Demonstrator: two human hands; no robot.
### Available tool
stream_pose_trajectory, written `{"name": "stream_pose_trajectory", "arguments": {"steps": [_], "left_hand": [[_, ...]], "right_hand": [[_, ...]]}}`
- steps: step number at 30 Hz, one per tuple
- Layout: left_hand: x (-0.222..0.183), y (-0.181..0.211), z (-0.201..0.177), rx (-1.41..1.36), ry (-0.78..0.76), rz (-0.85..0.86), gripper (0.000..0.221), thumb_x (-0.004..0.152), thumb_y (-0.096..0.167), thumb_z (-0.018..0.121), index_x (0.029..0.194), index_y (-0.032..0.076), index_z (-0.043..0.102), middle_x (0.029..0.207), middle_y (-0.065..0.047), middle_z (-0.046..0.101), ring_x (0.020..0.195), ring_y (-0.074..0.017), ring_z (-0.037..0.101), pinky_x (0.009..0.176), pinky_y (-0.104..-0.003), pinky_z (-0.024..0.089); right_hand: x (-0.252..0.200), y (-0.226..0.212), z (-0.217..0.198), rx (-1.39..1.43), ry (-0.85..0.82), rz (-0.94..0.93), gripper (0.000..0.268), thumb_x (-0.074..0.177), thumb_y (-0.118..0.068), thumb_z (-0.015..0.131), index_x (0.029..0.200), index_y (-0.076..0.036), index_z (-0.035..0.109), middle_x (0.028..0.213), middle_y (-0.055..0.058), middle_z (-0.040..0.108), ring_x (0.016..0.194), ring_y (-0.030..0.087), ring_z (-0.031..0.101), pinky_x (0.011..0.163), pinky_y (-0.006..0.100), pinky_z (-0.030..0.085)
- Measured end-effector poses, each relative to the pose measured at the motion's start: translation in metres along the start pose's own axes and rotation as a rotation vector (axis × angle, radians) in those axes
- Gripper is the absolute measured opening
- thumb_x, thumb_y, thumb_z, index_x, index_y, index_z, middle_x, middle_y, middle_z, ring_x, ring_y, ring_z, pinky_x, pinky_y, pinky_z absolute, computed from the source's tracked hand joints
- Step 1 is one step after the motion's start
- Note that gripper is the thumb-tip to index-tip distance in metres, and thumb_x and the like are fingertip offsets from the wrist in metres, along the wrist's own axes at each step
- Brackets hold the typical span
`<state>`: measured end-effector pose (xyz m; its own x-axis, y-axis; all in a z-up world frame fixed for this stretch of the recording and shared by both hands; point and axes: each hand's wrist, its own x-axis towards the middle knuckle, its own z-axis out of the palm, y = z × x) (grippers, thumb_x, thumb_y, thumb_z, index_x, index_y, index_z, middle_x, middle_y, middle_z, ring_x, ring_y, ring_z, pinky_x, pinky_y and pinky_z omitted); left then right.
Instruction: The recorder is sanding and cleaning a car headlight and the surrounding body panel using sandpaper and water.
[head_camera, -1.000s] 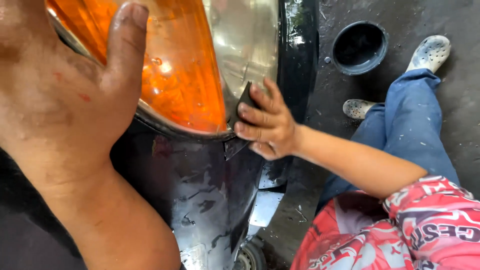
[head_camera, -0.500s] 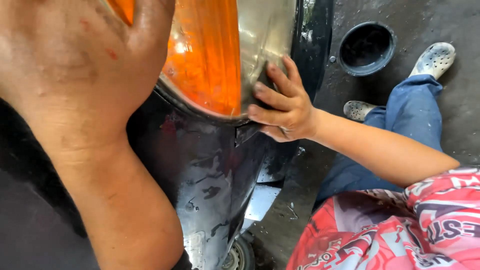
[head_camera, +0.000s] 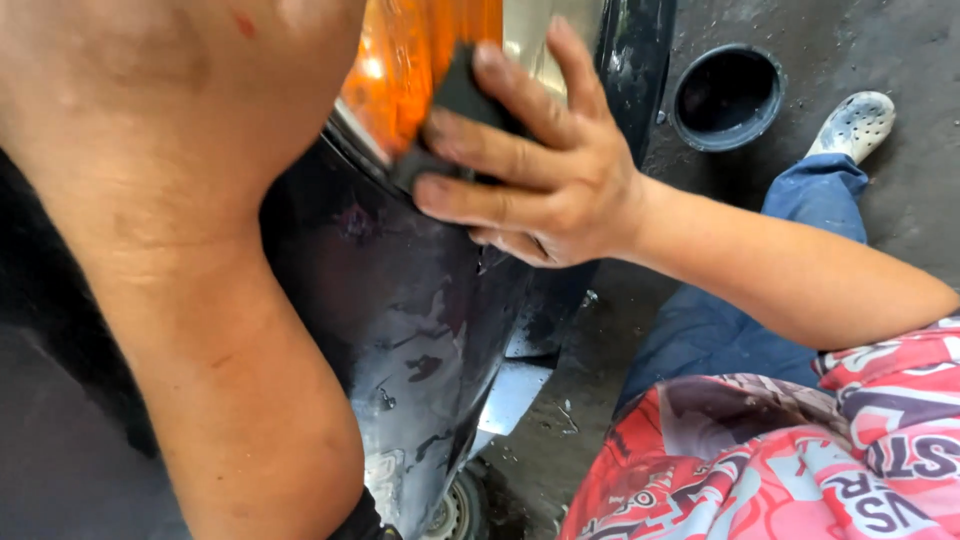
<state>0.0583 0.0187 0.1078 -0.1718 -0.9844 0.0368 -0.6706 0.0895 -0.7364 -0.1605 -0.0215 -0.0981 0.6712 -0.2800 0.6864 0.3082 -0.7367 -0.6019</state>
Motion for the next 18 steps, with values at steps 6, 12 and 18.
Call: {"name": "stream_pose_trajectory", "arguments": {"steps": [6, 12, 18], "left_hand": [[-0.011, 0.002, 0.006, -0.073, 0.009, -0.037, 0.029, 0.103, 0.035, 0.059, 0.078, 0.020, 0.052, 0.066, 0.004, 0.049, 0.057, -0.0144, 0.049, 0.060, -0.029, 0.037], [-0.016, 0.009, 0.016, -0.132, 0.009, -0.055, 0.028, 0.101, 0.032, 0.061, 0.078, 0.019, 0.052, 0.067, 0.003, 0.049, 0.058, -0.0163, 0.050, 0.061, -0.030, 0.037], [-0.110, 0.046, 0.099, -0.169, -0.011, -0.044, 0.026, 0.099, 0.029, 0.062, 0.078, 0.018, 0.052, 0.068, 0.001, 0.050, 0.060, -0.0182, 0.050, 0.062, -0.032, 0.038]], "right_hand": [[-0.063, -0.004, 0.002, -0.002, -0.083, 0.224, 0.047, 0.105, -0.027, 0.066, 0.150, -0.014, 0.060, 0.162, 0.016, 0.043, 0.153, 0.046, 0.033, 0.124, 0.068, 0.023], [-0.058, -0.001, -0.041, 0.224, 0.208, 0.867, 0.031, 0.108, -0.009, 0.053, 0.138, -0.002, 0.060, 0.137, 0.019, 0.064, 0.127, 0.032, 0.061, 0.112, 0.036, 0.050], [0.015, -0.033, -0.056, 0.487, 0.073, 0.680, 0.030, 0.096, -0.011, 0.073, 0.123, -0.002, 0.065, 0.106, 0.014, 0.071, 0.091, 0.023, 0.070, 0.085, 0.030, 0.055]]}}
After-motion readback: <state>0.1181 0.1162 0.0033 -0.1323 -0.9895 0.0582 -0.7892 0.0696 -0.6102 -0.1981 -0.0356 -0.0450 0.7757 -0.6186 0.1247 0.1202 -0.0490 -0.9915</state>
